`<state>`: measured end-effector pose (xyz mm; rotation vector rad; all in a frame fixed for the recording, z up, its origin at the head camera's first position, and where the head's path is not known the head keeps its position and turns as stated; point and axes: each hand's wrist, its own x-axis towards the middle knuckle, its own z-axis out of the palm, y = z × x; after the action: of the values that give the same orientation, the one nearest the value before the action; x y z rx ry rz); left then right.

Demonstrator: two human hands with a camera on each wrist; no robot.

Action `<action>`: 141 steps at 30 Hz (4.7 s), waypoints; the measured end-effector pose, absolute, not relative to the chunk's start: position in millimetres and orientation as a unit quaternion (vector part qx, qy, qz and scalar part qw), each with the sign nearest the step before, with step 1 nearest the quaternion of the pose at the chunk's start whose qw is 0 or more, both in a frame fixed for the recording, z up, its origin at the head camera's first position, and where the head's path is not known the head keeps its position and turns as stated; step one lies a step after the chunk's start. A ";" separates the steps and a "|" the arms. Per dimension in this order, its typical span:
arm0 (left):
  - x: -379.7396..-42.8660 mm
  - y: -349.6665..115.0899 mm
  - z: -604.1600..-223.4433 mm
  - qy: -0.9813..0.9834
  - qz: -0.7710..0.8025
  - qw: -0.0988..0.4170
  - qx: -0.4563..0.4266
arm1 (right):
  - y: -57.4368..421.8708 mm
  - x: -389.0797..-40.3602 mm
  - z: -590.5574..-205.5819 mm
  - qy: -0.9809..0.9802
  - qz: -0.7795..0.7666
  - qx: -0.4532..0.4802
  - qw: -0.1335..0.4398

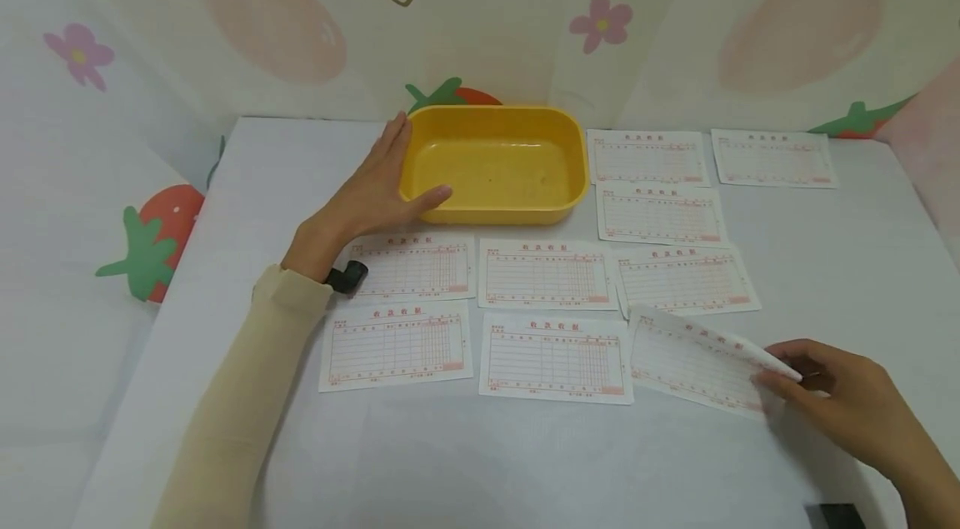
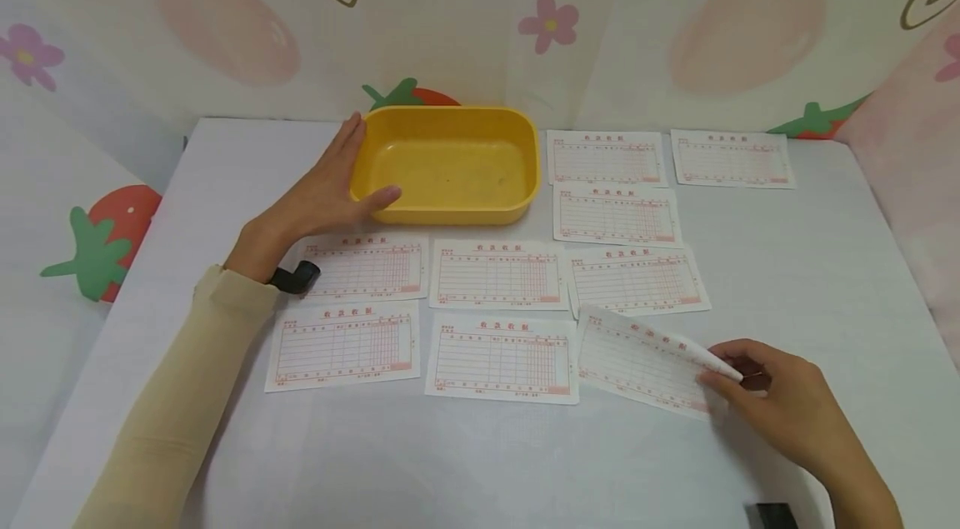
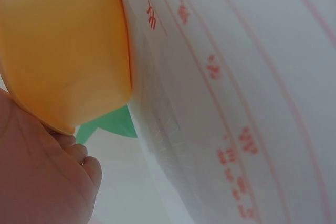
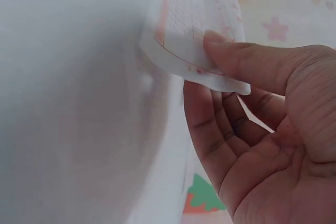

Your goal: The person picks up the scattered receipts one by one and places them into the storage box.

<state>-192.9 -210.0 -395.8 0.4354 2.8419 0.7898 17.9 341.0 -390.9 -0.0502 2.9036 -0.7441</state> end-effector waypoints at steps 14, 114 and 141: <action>-192.5 -208.8 -394.2 0.949 0.264 0.083 0.148 | 354.2 13.7 -373.6 0.916 -0.390 0.057 0.071; -196.8 -208.9 -394.3 0.942 0.283 0.085 0.156 | 131.8 -195.5 -331.6 0.901 -0.404 -0.155 0.031; -199.7 -198.4 -393.1 0.941 0.282 0.078 0.171 | 259.8 -108.7 -363.2 0.934 -0.351 -0.061 0.003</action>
<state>-199.7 -198.4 -393.1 0.5118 2.8160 0.8456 -108.7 259.8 -363.2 -0.1919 2.9298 -1.1023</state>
